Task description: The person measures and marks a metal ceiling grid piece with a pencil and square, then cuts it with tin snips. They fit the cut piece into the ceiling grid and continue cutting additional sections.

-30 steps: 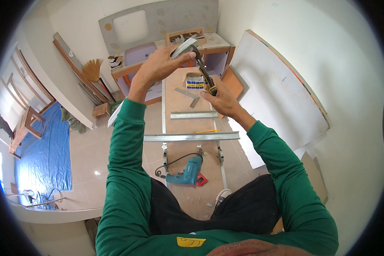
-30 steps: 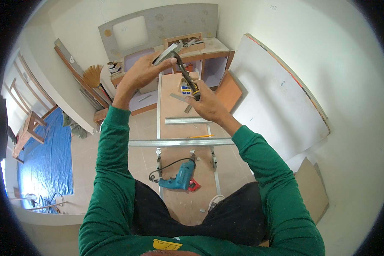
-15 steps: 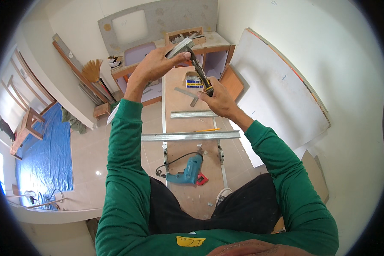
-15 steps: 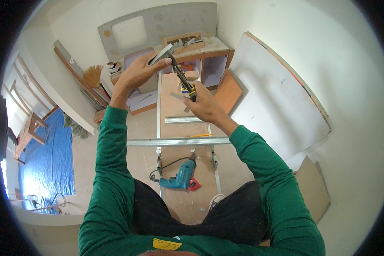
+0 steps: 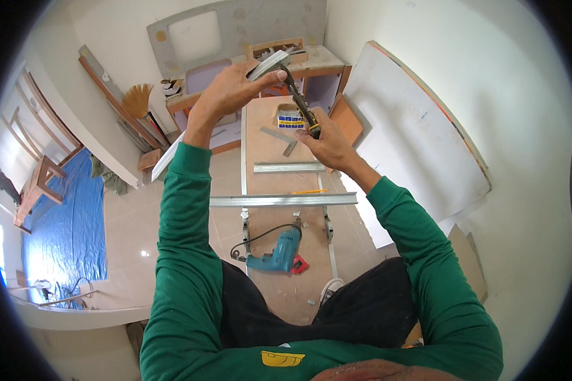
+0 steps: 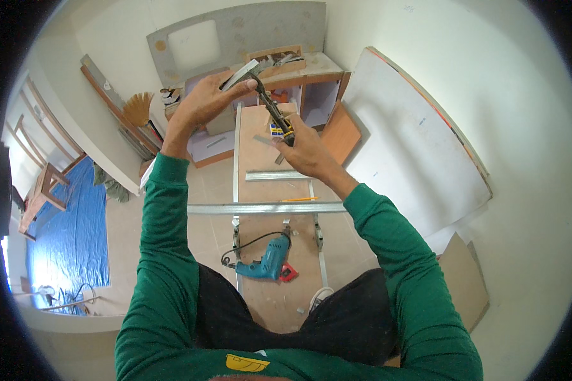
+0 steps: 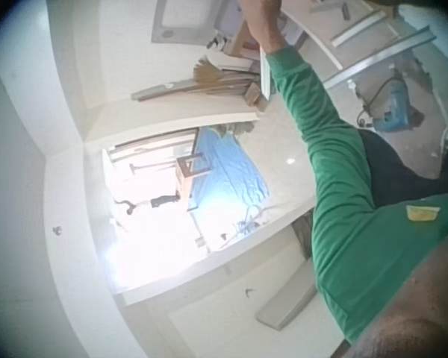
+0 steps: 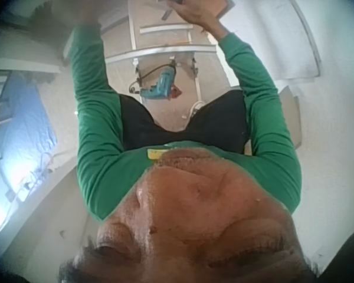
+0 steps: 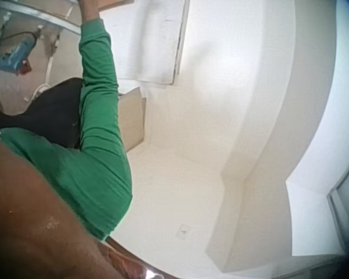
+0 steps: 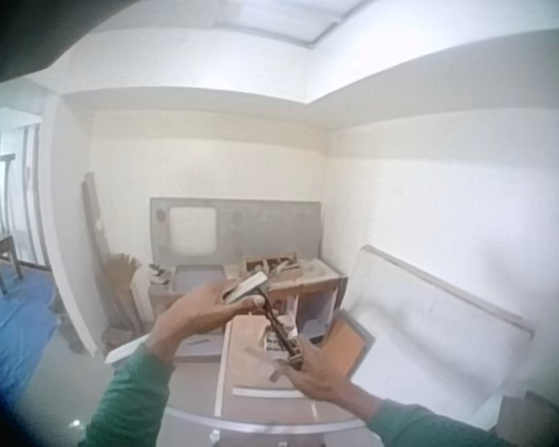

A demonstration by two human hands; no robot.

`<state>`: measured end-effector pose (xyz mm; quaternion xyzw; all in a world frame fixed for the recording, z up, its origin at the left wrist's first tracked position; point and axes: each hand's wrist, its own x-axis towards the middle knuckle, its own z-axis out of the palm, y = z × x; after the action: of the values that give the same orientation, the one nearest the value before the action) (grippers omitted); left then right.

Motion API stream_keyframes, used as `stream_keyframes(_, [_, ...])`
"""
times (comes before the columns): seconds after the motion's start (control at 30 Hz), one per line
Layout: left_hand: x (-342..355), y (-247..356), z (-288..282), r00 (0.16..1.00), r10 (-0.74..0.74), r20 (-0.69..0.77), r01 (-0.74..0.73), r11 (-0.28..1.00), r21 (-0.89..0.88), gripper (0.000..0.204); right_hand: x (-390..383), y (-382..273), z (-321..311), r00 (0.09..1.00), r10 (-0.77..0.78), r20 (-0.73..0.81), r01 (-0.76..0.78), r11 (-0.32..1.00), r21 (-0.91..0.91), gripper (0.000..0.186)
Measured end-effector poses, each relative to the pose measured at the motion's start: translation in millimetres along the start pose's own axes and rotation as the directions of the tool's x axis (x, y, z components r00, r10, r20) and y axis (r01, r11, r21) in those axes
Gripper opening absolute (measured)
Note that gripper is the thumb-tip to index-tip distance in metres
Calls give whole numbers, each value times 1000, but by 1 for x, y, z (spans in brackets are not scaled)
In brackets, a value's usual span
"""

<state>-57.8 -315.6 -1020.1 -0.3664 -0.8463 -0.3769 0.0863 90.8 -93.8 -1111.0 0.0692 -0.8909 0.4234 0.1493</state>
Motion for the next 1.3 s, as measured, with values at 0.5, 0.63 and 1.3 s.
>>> stream_keyframes(0.5, [-1,17,26,989,126,77,-125,992,-15,74,-10,42,20,968,65,-244,-56,997,44,27])
stream_keyframes(0.63, [2,4,29,968,124,218,-98,987,-127,68,-7,58,15,976,20,-218,-29,999,-41,33])
stream_keyframes(1.3, [18,18,82,768,-623,147,178,-12,-984,102,2,34,24,871,242,-429,-217,970,107,33])
